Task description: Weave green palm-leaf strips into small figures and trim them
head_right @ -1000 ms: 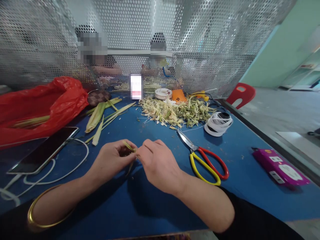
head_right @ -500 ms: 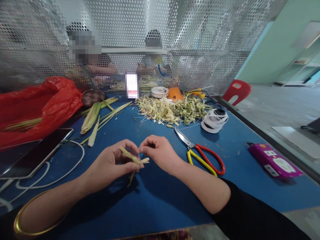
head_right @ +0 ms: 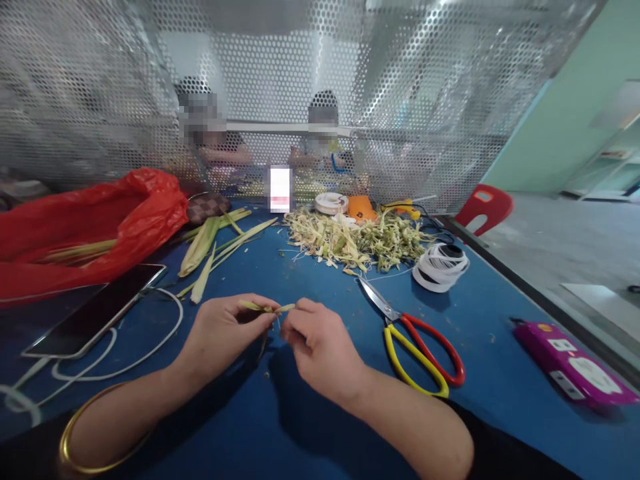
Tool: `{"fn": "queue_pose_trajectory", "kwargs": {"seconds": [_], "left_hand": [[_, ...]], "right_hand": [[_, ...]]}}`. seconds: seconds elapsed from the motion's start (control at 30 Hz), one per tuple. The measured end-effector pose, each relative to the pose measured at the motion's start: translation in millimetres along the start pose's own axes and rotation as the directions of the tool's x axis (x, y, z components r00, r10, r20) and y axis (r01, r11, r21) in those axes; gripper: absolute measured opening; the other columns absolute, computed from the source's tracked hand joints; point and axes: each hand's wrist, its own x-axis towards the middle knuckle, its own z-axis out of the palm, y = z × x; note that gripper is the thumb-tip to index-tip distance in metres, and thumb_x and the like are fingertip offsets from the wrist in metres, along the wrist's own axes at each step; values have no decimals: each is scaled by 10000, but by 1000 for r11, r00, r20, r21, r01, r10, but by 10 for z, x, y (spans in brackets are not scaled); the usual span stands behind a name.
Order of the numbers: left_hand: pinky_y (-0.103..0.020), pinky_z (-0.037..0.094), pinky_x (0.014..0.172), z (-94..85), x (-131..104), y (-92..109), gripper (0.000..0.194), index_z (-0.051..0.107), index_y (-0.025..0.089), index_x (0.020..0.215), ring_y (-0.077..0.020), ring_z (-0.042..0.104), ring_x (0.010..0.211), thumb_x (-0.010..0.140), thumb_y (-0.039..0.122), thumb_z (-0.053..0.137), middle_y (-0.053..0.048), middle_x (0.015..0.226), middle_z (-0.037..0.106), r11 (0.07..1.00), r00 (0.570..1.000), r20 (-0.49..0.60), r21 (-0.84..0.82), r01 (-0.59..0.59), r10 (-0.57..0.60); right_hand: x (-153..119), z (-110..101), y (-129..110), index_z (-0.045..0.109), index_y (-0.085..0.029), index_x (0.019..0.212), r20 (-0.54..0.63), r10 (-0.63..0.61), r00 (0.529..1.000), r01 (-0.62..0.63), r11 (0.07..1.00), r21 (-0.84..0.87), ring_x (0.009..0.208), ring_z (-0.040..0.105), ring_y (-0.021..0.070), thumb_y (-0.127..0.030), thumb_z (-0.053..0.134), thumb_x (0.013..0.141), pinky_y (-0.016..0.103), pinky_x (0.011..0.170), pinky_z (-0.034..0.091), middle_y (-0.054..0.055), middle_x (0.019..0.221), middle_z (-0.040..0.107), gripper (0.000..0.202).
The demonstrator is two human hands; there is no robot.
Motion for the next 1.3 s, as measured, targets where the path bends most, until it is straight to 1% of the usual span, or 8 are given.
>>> {"fn": "queue_pose_trajectory", "kwargs": {"seconds": [0.3, 0.37, 0.5, 0.6, 0.83, 1.0, 1.13, 1.3], "left_hand": [[-236, 481, 609, 19, 33, -46, 140, 700, 211, 794, -174, 675, 674, 769, 236, 564, -2, 732, 737, 959, 989, -66, 259, -112, 133], [-244, 480, 644, -2, 4, -69, 194, 693, 210, 870, -170, 675, 707, 825, 190, 506, -26, 793, 740, 794, 928, -9, 521, -314, 374], [-271, 485, 630, -19, -126, -42, 279, 650, 117, 1034, -190, 666, 722, 838, 79, 455, -117, 932, 723, 200, 670, 238, 838, -508, 703], [-256, 448, 509, 52, -247, 11, 288, 648, 77, 1014, -184, 639, 624, 799, 13, 467, -117, 818, 705, 67, 729, 300, 901, -428, 615], [-269, 460, 485, 310, -454, 176, 314, 657, 77, 1002, -238, 661, 708, 791, -14, 444, -123, 796, 684, 262, 927, 300, 898, -355, 228], [-341, 512, 754, -118, -376, 385, 444, 517, 171, 1284, -253, 665, 913, 854, 281, 505, -105, 1104, 684, 587, 918, 388, 726, -358, 80], [-338, 450, 867, -471, -146, 295, 358, 618, 223, 1165, -235, 618, 1037, 862, 200, 429, -44, 1168, 665, 641, 952, 283, 710, -292, 120], [-252, 440, 692, -402, -19, 75, 268, 689, 218, 943, -170, 629, 785, 754, 399, 629, -4, 922, 699, 800, 892, 444, 505, -324, 81]], "right_hand": [[-4, 120, -49, 585, -194, 765, -77, -84, 993, 53, 938, -342, 717, 513, 161, -113, 459, 879, 295, 677, 373, 36, 804, 558, 188], [8, 105, -31, 569, -199, 765, -114, -76, 991, 49, 974, -223, 752, 529, 154, -72, 481, 849, 273, 682, 401, 34, 851, 561, 177], [42, 31, 10, 531, -200, 734, -131, -24, 991, 27, 999, 20, 712, 531, 133, -55, 514, 825, 240, 657, 432, 9, 788, 542, 172], [55, -30, 23, 533, -193, 714, -95, -19, 995, 21, 999, 26, 731, 537, 144, -72, 522, 823, 259, 674, 436, 17, 792, 549, 164], [25, -107, -4, 577, -171, 715, 208, 9, 978, -1, 999, -37, 729, 558, 129, -1, 511, 776, 242, 671, 417, 15, 801, 596, 192], [10, -190, -1, 585, -169, 736, 298, 53, 953, -24, 995, -101, 689, 554, 121, -15, 505, 776, 221, 622, 399, 17, 784, 606, 177], [-3, -206, 8, 578, -173, 748, 296, 43, 954, -16, 995, -96, 745, 586, 134, -30, 500, 792, 232, 659, 418, 34, 852, 624, 169], [-11, -170, -13, 570, -181, 740, 299, 4, 954, 19, 997, -74, 828, 615, 153, -29, 488, 802, 262, 737, 448, 46, 930, 641, 184]]}}
